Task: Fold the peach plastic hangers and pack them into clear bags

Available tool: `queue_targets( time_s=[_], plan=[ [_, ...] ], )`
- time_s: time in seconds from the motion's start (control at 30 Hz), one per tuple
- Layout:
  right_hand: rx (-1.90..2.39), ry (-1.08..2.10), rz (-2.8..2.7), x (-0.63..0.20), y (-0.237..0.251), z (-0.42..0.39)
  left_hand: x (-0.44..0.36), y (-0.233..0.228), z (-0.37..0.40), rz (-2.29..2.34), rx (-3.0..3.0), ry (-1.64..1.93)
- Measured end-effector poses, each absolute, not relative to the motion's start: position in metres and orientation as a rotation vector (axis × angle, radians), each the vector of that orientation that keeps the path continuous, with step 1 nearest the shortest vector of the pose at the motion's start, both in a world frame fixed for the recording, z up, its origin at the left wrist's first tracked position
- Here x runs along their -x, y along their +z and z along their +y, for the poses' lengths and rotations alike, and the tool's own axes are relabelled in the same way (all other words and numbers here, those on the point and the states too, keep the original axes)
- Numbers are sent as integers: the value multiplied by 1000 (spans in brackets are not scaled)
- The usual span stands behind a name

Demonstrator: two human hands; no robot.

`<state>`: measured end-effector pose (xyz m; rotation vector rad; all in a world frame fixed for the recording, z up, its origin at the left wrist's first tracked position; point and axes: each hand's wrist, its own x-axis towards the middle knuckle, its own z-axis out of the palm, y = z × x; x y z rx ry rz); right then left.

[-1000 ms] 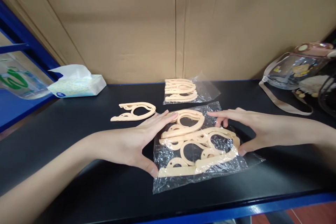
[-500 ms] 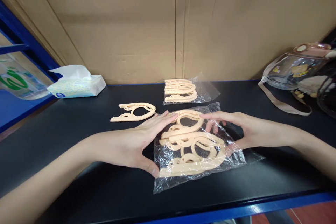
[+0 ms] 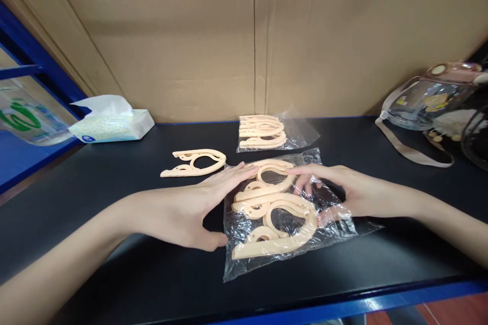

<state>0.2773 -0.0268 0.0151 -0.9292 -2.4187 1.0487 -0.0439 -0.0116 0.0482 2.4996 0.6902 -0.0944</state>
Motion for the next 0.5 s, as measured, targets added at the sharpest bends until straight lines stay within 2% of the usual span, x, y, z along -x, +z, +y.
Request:
queue_targets(
  time_s=[0.27,0.5],
  plan=[
    [1173,864,-2322,-288,21,-21,45,45,-8,816,-2562,-27],
    [1190,891,-2347,-284,18,-22,44,44,-5,910,-2539,-8]
  ],
)
